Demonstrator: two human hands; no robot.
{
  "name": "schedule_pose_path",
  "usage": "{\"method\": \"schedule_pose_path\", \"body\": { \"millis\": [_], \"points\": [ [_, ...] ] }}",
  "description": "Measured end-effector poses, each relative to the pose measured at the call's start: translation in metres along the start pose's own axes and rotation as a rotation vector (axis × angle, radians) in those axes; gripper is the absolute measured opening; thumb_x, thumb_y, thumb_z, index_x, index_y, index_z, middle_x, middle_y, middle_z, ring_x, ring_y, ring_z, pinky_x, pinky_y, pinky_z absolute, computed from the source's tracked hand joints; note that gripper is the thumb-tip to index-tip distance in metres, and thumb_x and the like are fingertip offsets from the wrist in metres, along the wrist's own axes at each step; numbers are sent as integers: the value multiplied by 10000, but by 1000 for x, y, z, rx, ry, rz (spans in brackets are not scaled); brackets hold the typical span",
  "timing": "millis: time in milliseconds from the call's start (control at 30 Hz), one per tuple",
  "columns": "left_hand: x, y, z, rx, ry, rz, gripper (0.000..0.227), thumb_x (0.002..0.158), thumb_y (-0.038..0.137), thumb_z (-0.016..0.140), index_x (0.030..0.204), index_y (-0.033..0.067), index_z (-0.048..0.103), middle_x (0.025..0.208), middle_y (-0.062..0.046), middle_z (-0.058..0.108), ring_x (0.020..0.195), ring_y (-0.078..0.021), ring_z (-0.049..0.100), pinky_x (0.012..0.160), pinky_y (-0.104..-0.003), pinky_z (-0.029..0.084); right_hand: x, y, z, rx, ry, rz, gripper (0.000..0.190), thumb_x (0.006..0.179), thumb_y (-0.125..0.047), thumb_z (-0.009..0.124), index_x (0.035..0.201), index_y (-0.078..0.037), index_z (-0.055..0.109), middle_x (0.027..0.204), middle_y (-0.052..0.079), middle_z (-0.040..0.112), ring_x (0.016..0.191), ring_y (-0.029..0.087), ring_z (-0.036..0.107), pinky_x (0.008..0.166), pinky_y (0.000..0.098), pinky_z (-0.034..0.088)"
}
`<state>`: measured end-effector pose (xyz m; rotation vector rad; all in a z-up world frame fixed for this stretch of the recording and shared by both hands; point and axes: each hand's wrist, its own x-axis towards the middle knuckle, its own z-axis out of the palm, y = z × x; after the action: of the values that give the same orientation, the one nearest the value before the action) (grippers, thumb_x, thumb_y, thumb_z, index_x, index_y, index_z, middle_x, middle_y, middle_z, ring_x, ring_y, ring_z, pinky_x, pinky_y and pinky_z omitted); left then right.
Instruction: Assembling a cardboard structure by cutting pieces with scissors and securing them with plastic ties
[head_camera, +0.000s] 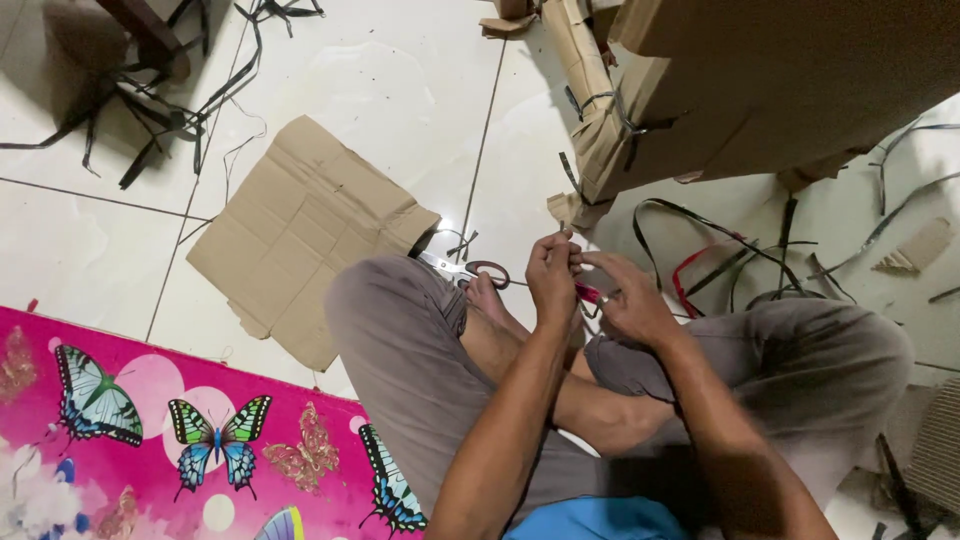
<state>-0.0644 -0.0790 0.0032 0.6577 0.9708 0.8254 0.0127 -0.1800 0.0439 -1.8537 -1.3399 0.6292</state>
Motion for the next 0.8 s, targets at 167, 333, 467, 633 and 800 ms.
{"method": "schedule_pose_path", "body": {
  "millis": [167, 333, 467, 633, 800],
  "points": [
    [-3, 10, 6, -89, 36, -20, 174, 988, 151, 635, 1118, 36, 643, 828, -64, 672, 669, -78, 604, 551, -139, 448, -11, -15, -12, 157, -202, 59, 927, 655, 10, 582, 1562, -41, 398, 1475, 322, 490, 1386, 531, 414, 1151, 631, 321],
    [-3, 25, 0, -46, 174, 44, 222, 885, 208, 792, 1062, 81, 749, 822, -13, 655, 717, -68, 561, 613, -179, 454, -21, -22, -25, 210, -322, 127, 1026, 737, -220, 868, 1616, -151, 344, 1579, 310, 371, 1475, 512, 279, 1200, 624, 229],
    [-11, 8, 10, 12, 107, 17, 285, 820, 197, 868, 1055, 67, 773, 817, -39, 661, 725, -91, 580, 640, -208, 482, -17, 0, -8, 392, -94, 172, 666, 945, -197, 678, 1558, -86, 443, 1446, 217, 570, 1356, 339, 515, 1147, 506, 372],
    [-13, -3, 13, 136, 14, 24, 314, 813, 223, 874, 1058, 52, 781, 808, -67, 699, 742, -123, 628, 667, -241, 510, -11, 58, 20, 582, -19, 388, 454, 1052, -158, 564, 1486, -61, 476, 1206, 208, 695, 1104, 293, 692, 1025, 493, 506],
    [-4, -20, 13, 235, 75, 86, 252, 844, 317, 864, 1000, 130, 798, 790, -27, 722, 711, -79, 599, 661, -246, 490, -4, 23, 21, 760, -8, 531, 265, 1027, -159, 548, 1273, -88, 616, 908, 97, 722, 753, 181, 663, 702, 345, 559]
  ]
}}
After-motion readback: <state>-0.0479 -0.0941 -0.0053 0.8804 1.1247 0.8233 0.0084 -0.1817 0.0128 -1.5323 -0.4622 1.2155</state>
